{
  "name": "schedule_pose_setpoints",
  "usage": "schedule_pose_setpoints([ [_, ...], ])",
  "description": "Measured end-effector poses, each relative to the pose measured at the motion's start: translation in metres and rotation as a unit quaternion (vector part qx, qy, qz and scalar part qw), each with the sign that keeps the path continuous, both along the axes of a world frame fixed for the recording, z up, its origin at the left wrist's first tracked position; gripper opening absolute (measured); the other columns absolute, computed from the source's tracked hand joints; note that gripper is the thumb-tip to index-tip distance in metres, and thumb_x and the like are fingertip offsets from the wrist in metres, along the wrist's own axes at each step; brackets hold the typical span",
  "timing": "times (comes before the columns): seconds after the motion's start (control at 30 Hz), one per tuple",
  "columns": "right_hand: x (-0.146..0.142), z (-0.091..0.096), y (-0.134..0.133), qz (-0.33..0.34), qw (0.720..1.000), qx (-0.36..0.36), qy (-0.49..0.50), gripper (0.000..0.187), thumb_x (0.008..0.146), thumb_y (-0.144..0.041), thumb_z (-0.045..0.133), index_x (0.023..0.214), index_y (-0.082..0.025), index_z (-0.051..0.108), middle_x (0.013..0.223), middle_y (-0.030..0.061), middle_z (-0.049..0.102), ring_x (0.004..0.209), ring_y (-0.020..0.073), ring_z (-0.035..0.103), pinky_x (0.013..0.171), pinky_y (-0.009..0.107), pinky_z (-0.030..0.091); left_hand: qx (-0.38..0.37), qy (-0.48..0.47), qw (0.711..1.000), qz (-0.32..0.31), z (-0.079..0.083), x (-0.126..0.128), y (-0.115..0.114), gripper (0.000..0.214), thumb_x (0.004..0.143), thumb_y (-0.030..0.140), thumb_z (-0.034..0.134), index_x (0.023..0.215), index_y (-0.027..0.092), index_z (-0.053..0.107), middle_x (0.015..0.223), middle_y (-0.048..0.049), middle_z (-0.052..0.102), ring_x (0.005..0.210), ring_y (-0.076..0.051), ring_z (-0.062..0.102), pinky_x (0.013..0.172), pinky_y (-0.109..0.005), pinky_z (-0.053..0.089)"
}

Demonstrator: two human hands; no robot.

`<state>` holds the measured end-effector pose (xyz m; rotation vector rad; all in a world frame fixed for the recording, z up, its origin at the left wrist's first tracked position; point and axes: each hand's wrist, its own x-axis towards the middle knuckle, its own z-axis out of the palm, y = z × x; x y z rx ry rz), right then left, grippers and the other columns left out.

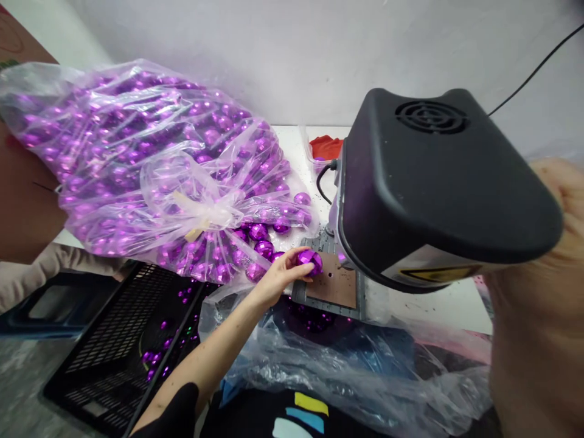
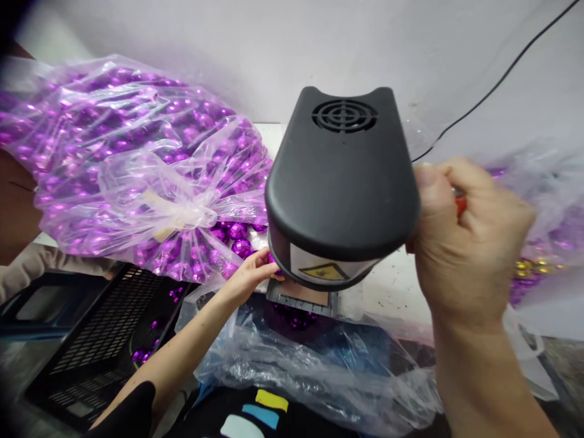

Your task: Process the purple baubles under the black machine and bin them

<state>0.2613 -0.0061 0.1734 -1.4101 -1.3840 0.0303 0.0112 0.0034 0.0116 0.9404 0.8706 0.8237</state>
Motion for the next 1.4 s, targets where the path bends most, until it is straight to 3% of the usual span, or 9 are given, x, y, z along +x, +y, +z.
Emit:
schedule_pose_setpoints([
  [0.1,-0.004,0.001,0.002,0.008,0.999,0.017,0.04,0.03,0.087,-0.032,0.062,0.07,-0.009,0.052,0.061,-0.0018,0.034,0.055,-0.0019,0.033,0.047,0.015,0.024,0.133,0.124,0.983,0.014,-0.012,0.012,-0.006,0.054,0.079,0.039,0.079,0.125,0.017,0.061,0.119,-0.0097,0.069,0.108,-0.025,0.065,0.095,-0.039,0.052],
  [0.23,-0.004,0.001,0.002,0.015,0.999,0.02,0.037,0.032,0.087,-0.032,0.061,0.069,-0.01,0.049,0.061,-0.0021,0.032,0.054,-0.0026,0.031,0.046,0.016,0.021,0.291,0.25,0.923,-0.003,-0.02,0.023,-0.012,0.049,0.084,0.033,0.074,0.128,0.018,0.06,0.127,-0.0117,0.066,0.116,-0.028,0.063,0.104,-0.046,0.049],
  [0.4,-0.001,0.001,0.0,0.023,0.999,0.011,0.03,0.025,0.086,-0.026,0.062,0.071,-0.01,0.05,0.061,-0.0024,0.036,0.054,-0.0026,0.033,0.046,0.015,0.023,0.41,0.301,0.86,-0.043,-0.025,0.035,-0.014,0.04,0.087,0.023,0.068,0.126,0.019,0.059,0.129,-0.0118,0.065,0.12,-0.028,0.06,0.105,-0.044,0.049],
  [0.53,-0.001,0.003,0.0,0.031,0.999,0.005,0.026,0.028,0.087,-0.03,0.06,0.07,-0.01,0.051,0.059,-0.0024,0.033,0.053,-0.0025,0.033,0.045,0.014,0.023,0.446,0.347,0.824,-0.044,-0.025,0.043,-0.015,0.04,0.086,0.018,0.066,0.126,0.018,0.058,0.127,-0.0136,0.064,0.12,-0.029,0.058,0.104,-0.044,0.048],
  [0.8,-0.001,0.001,0.003,0.027,0.999,0.006,0.04,0.026,0.089,-0.029,0.058,0.072,-0.01,0.054,0.06,-0.0025,0.036,0.054,-0.0032,0.034,0.046,0.015,0.024,0.425,0.33,0.841,-0.048,-0.028,0.044,-0.016,0.042,0.093,0.038,0.061,0.13,0.019,0.054,0.132,-0.0129,0.06,0.125,-0.03,0.053,0.11,-0.047,0.04],
  [0.93,0.001,-0.001,0.001,0.026,0.999,0.011,0.022,0.02,0.089,-0.025,0.059,0.076,-0.01,0.057,0.061,-0.0031,0.037,0.055,-0.004,0.037,0.05,0.014,0.025,0.399,0.337,0.853,-0.008,-0.03,0.05,-0.018,0.046,0.091,0.039,0.065,0.13,0.019,0.053,0.123,-0.012,0.065,0.119,-0.03,0.057,0.112,-0.05,0.038],
  [1.07,0.002,0.003,-0.003,0.024,0.999,-0.011,0.027,0.03,0.092,-0.034,0.056,0.075,-0.009,0.056,0.062,-0.0021,0.037,0.057,-0.0036,0.036,0.05,0.013,0.026,0.4,0.338,0.852,0.004,-0.031,0.053,-0.017,0.048,0.086,0.039,0.071,0.127,0.022,0.053,0.118,-0.009,0.067,0.117,-0.029,0.059,0.12,-0.057,0.029],
  [1.27,-0.001,0.009,-0.005,0.016,0.998,-0.044,0.045,0.036,0.088,-0.044,0.062,0.075,-0.011,0.056,0.063,-0.0021,0.037,0.056,-0.0021,0.035,0.047,0.015,0.025,0.373,0.311,0.874,0.017,-0.029,0.052,-0.017,0.041,0.084,0.041,0.073,0.117,0.025,0.056,0.112,-0.0087,0.067,0.116,-0.031,0.059,0.117,-0.061,0.033],
  [1.4,-0.005,0.002,-0.021,-0.013,1.0,0.008,-0.028,0.036,0.093,-0.043,0.055,0.076,-0.012,0.059,0.063,-0.0021,0.041,0.059,-0.0031,0.036,0.054,0.017,0.028,0.377,0.315,0.871,0.022,-0.032,0.053,-0.016,0.038,0.085,0.046,0.071,0.112,0.023,0.058,0.107,-0.0076,0.065,0.112,-0.029,0.059,0.119,-0.063,0.029],
])
